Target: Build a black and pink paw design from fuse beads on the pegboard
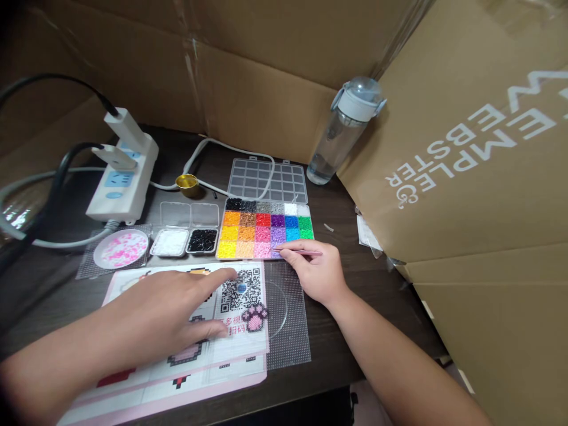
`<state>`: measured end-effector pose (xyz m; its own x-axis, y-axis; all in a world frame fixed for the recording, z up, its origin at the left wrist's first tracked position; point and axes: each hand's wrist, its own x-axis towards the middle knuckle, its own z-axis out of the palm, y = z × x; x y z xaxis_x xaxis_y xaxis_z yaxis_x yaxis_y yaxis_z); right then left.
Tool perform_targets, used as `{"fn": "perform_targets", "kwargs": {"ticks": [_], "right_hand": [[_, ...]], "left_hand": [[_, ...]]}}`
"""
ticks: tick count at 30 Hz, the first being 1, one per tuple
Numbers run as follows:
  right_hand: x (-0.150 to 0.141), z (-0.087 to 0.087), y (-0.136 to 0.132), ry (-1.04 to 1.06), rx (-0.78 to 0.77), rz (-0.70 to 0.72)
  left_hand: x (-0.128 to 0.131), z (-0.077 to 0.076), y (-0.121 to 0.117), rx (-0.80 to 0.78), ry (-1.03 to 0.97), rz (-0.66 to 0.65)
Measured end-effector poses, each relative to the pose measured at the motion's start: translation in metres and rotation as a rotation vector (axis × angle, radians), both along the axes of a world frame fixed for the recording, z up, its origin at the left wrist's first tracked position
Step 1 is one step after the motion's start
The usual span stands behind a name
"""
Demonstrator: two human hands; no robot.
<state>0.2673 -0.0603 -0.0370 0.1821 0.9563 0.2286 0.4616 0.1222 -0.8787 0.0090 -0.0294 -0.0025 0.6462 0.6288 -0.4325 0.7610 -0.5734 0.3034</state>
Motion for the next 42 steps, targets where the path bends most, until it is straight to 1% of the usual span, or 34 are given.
{"fn": "perform_targets", "kwargs": {"ticks": [6, 10, 17, 27, 38, 42], "right_hand": [[0.0008, 0.002, 0.0002, 0.002, 0.013, 0.033], [-0.0003, 0.0039, 0.0005, 0.006, -0.012, 0.064], [0.0003, 0.0039, 0.0001, -0.012, 0.011, 0.006], [0.0028, 0.003, 0.0006, -0.032, 0.006, 0.026], [0.0018, 0.0036, 0.0003, -0.024, -0.001, 0.029], [0.0009, 0.0038, 0.0004, -0.019, 0.0, 0.029]], "left_hand": [[0.0034, 0.003, 0.0007, 0.009, 0.038, -0.003], [0.0043, 0.0042, 0.001, 0.015, 0.052, -0.01], [0.0027, 0.0032, 0.0004, 0.018, 0.05, -0.013], [0.0039, 0.0053, 0.0005, 0.011, 0.065, -0.033], [0.0018, 0.004, -0.0001, 0.002, 0.003, -0.004], [0.0021, 0.0046, 0.0002, 0.002, 0.016, -0.012]]}}
